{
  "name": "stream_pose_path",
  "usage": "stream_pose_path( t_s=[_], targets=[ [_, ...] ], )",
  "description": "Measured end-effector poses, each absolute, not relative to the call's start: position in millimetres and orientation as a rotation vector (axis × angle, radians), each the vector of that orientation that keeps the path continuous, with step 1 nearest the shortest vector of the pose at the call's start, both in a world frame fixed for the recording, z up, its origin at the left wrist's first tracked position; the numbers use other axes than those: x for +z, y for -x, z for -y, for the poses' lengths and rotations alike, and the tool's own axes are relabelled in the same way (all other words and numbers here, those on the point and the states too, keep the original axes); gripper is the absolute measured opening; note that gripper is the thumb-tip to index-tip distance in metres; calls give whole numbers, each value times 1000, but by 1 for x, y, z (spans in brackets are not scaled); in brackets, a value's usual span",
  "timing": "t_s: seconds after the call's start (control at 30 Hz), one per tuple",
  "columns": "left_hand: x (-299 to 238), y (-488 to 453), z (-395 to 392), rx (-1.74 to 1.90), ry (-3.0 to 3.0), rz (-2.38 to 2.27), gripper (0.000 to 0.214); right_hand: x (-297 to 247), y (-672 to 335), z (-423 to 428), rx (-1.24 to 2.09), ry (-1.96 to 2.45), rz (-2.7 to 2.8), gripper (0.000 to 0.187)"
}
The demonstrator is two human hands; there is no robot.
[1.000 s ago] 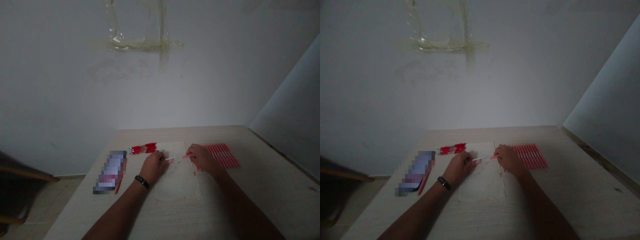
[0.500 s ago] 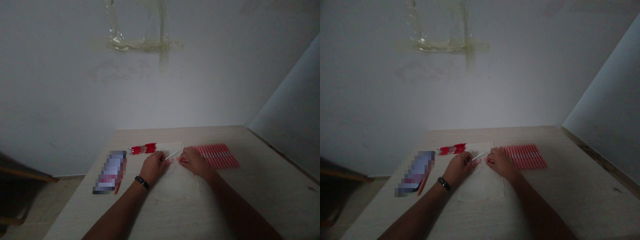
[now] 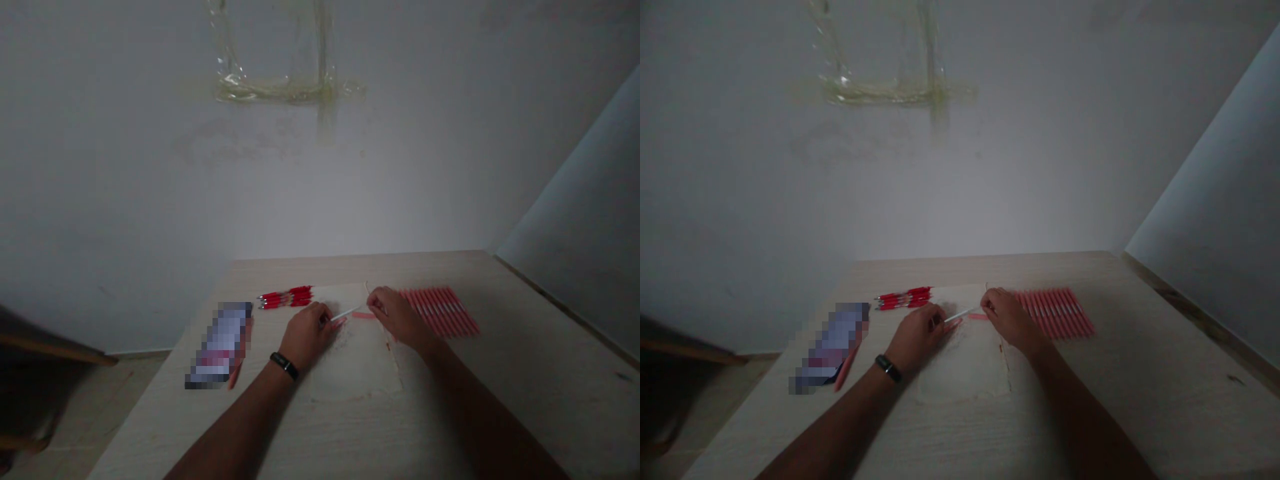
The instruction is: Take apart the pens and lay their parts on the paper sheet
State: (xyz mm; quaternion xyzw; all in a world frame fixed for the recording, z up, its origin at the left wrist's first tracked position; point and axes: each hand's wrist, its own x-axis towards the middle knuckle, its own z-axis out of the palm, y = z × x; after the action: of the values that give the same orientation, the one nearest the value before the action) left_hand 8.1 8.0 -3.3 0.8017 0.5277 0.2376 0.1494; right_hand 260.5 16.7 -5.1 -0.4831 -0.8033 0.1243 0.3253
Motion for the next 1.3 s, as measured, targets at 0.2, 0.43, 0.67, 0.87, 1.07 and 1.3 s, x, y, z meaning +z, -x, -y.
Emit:
stream_pose_path(
  t_s=[0.2, 0.43, 0.67, 0.87, 1.07, 1.3],
  targets=[
    [-3, -9, -7, 670, -2308, -1491, 23, -7, -260, -17, 344, 1232, 2087, 15],
    [-4, -10, -6, 670, -2318, -1493, 12, -6, -259, -16, 335, 1199, 2161, 15],
    [0, -10, -5, 656, -2343, -1452, 7, -3, -255, -12, 317, 1154, 2214, 12],
    [-2, -9, -7, 649, -2361, -1367, 8, -5, -256, -14, 340, 1107, 2205, 10],
    [-4, -9, -8, 701, -2325, -1395, 6, -14, -265, -20, 287, 1172, 2193, 19],
    [-3, -9, -8, 681, -2311, -1466, 7, -19, -261, -22, 194, 1307, 2304, 4]
  ],
)
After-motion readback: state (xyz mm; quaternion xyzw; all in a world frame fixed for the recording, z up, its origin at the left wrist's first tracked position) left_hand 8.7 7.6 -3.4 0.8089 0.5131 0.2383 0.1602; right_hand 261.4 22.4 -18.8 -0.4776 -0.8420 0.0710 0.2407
